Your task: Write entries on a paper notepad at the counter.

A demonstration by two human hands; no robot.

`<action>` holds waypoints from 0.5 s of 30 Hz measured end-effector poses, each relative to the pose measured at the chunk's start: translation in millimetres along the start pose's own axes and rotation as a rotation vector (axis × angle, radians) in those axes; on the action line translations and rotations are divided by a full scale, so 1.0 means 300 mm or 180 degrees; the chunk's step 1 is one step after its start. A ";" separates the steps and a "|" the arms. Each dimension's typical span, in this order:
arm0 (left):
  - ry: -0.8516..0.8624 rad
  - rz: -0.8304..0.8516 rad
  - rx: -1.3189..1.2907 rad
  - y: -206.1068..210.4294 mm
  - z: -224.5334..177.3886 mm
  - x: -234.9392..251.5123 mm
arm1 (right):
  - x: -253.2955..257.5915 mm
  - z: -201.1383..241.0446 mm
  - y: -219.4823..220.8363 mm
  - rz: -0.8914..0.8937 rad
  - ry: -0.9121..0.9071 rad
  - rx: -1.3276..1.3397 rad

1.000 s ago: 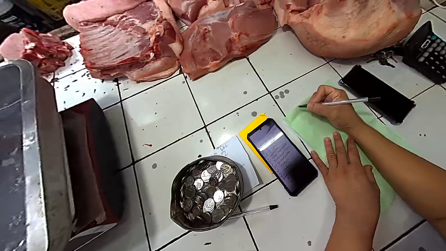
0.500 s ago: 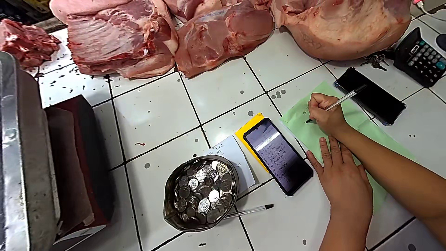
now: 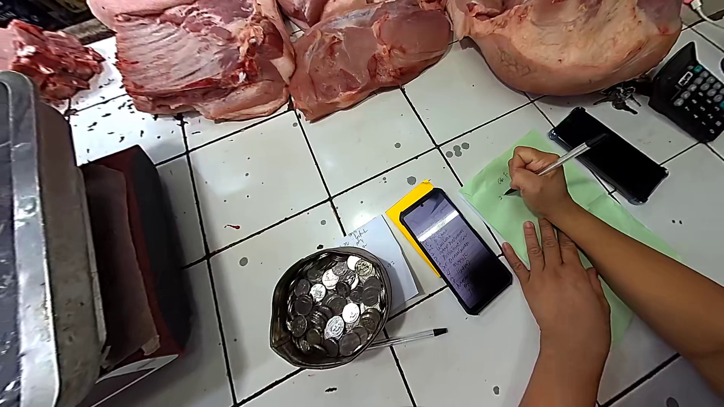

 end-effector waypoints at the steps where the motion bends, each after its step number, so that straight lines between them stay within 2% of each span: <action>1: 0.0010 -0.0004 0.0012 -0.001 0.000 0.000 | 0.002 0.001 0.001 0.0033 0.0002 0.0053; 8: 0.0007 -0.0010 -0.0053 -0.002 0.002 0.000 | 0.018 -0.014 -0.016 -0.0016 -0.0046 0.0221; 11: -0.0023 0.0195 -0.0097 0.008 0.004 0.000 | 0.048 -0.048 -0.063 0.0112 -0.0061 0.0579; 15: -0.0047 0.0217 -0.0169 0.004 0.006 0.001 | 0.058 -0.080 -0.071 0.0334 0.0170 0.0843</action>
Point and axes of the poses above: each hand's wrist, its own x-axis towards the middle knuckle, its own y-axis out of the palm, z = x × y, the point moved 8 cm from there along x, towards the middle knuckle
